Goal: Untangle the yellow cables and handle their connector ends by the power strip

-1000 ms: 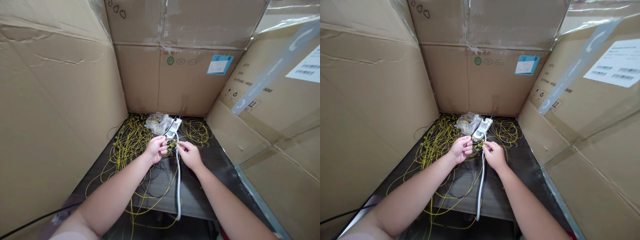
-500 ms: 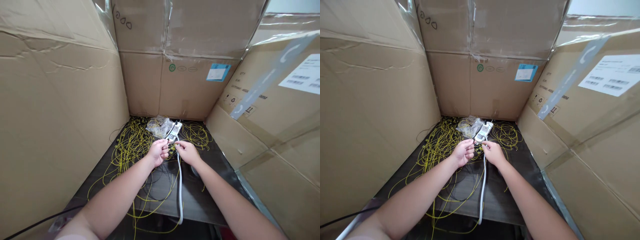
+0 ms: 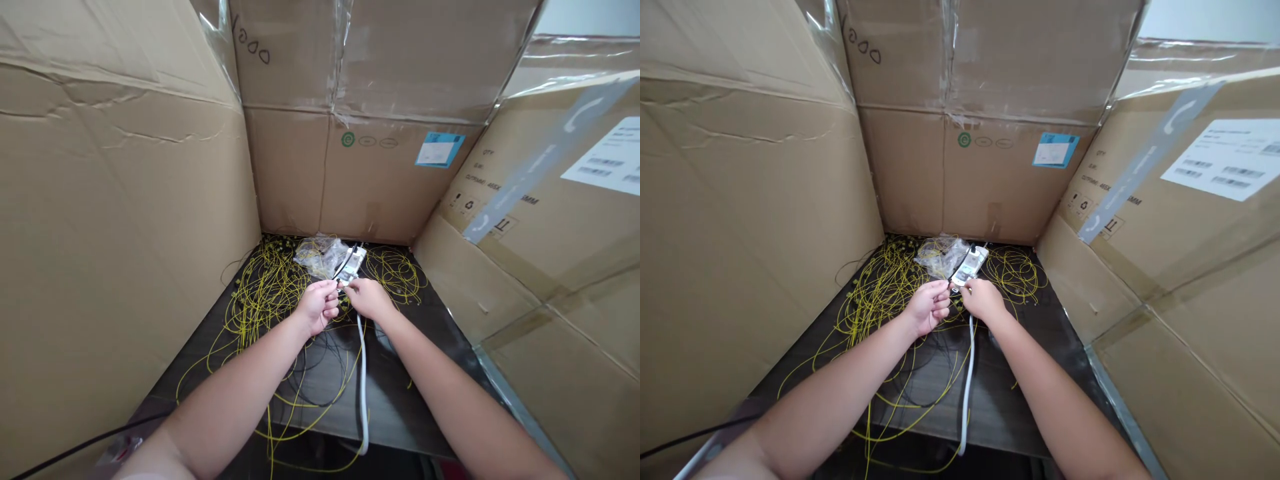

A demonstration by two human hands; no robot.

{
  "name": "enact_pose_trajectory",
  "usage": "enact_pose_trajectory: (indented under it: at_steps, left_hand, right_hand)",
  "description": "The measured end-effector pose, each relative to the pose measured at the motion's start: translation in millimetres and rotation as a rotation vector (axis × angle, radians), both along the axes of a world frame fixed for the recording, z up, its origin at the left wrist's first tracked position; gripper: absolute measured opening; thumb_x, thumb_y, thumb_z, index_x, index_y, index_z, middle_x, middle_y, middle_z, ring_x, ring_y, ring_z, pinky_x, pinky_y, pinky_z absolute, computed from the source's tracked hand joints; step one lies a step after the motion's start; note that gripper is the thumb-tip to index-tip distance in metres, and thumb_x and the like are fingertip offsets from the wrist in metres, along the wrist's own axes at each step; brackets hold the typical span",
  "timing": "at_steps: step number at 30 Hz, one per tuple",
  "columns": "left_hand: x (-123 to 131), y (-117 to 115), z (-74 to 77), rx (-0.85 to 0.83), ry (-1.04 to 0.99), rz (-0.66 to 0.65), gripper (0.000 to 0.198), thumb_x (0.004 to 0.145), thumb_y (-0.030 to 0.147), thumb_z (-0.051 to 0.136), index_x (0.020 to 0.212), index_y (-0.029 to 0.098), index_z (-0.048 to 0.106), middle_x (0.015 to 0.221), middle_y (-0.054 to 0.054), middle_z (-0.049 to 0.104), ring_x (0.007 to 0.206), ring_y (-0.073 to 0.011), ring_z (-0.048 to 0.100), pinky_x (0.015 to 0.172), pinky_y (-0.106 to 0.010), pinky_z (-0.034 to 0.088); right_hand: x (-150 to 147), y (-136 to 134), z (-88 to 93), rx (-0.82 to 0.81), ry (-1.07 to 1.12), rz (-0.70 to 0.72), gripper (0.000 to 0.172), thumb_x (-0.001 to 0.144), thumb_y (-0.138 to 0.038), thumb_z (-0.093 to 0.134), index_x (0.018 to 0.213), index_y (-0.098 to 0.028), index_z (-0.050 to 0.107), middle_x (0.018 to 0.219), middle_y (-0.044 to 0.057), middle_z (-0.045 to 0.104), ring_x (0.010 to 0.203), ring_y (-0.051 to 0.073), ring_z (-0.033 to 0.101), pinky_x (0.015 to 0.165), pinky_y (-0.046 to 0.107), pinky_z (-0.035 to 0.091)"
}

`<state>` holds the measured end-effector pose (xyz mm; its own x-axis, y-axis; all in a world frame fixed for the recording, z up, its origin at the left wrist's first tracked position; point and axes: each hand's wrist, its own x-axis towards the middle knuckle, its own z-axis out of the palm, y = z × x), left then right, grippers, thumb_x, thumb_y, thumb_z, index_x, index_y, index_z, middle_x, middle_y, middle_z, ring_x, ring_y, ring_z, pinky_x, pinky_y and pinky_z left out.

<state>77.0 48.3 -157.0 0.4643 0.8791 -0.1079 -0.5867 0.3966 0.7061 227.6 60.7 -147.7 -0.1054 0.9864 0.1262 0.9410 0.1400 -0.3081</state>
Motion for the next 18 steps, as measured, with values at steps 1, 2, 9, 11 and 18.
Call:
enact_pose_trajectory:
  at_steps: [1, 2, 9, 11, 18]
  left_hand:
    - [0.1, -0.3, 0.5, -0.002, 0.005, 0.000, 0.020, 0.073, 0.026, 0.062, 0.082, 0.012, 0.052, 0.050, 0.009, 0.030, 0.035, -0.0002, 0.020, 0.033, -0.012, 0.015]
    - [0.3, -0.6, 1.1, -0.003, 0.009, -0.002, 0.020, 0.073, 0.026, 0.062, 0.082, 0.012, 0.052, 0.050, 0.009, 0.030, 0.035, -0.0002, 0.020, 0.033, -0.012, 0.015]
    - [1.7, -2.8, 3.5, -0.002, 0.017, 0.002, 0.019, 0.073, 0.025, 0.062, 0.079, 0.012, 0.051, 0.049, 0.009, 0.029, 0.035, -0.0004, 0.020, 0.033, -0.012, 0.014]
    - [2.0, -2.8, 3.4, 0.000, 0.023, 0.003, 0.018, 0.073, 0.025, 0.062, 0.079, 0.012, 0.051, 0.049, 0.009, 0.029, 0.035, -0.0004, 0.020, 0.033, -0.012, 0.014]
    - [2.7, -2.6, 2.0, -0.003, 0.041, 0.006, 0.018, 0.073, 0.025, 0.062, 0.078, 0.012, 0.051, 0.048, 0.009, 0.030, 0.035, -0.0006, 0.020, 0.033, -0.012, 0.015]
  right_hand:
    - [-0.3, -0.2, -0.9, -0.003, -0.006, -0.012, 0.033, 0.082, -0.041, 0.043, 0.084, -0.021, 0.069, 0.078, 0.007, 0.067, 0.072, 0.016, 0.060, 0.060, 0.023, 0.035]
    - [-0.5, -0.4, -1.7, -0.006, -0.012, -0.024, 0.033, 0.082, -0.042, 0.043, 0.085, -0.021, 0.069, 0.079, 0.008, 0.067, 0.073, 0.017, 0.060, 0.060, 0.023, 0.036]
    - [-3.1, -2.0, -5.6, -0.015, -0.053, -0.078, 0.038, 0.082, -0.047, 0.041, 0.087, -0.021, 0.068, 0.082, 0.009, 0.066, 0.076, 0.019, 0.060, 0.059, 0.024, 0.035]
    - [-3.0, -2.1, -6.4, -0.020, -0.063, -0.078, 0.037, 0.082, -0.047, 0.041, 0.087, -0.021, 0.067, 0.083, 0.009, 0.066, 0.076, 0.019, 0.060, 0.059, 0.025, 0.035]
    - [-2.3, -1.7, -7.0, -0.051, -0.082, -0.077, 0.031, 0.080, -0.042, 0.046, 0.088, -0.021, 0.067, 0.083, 0.010, 0.066, 0.076, 0.019, 0.060, 0.061, 0.025, 0.037]
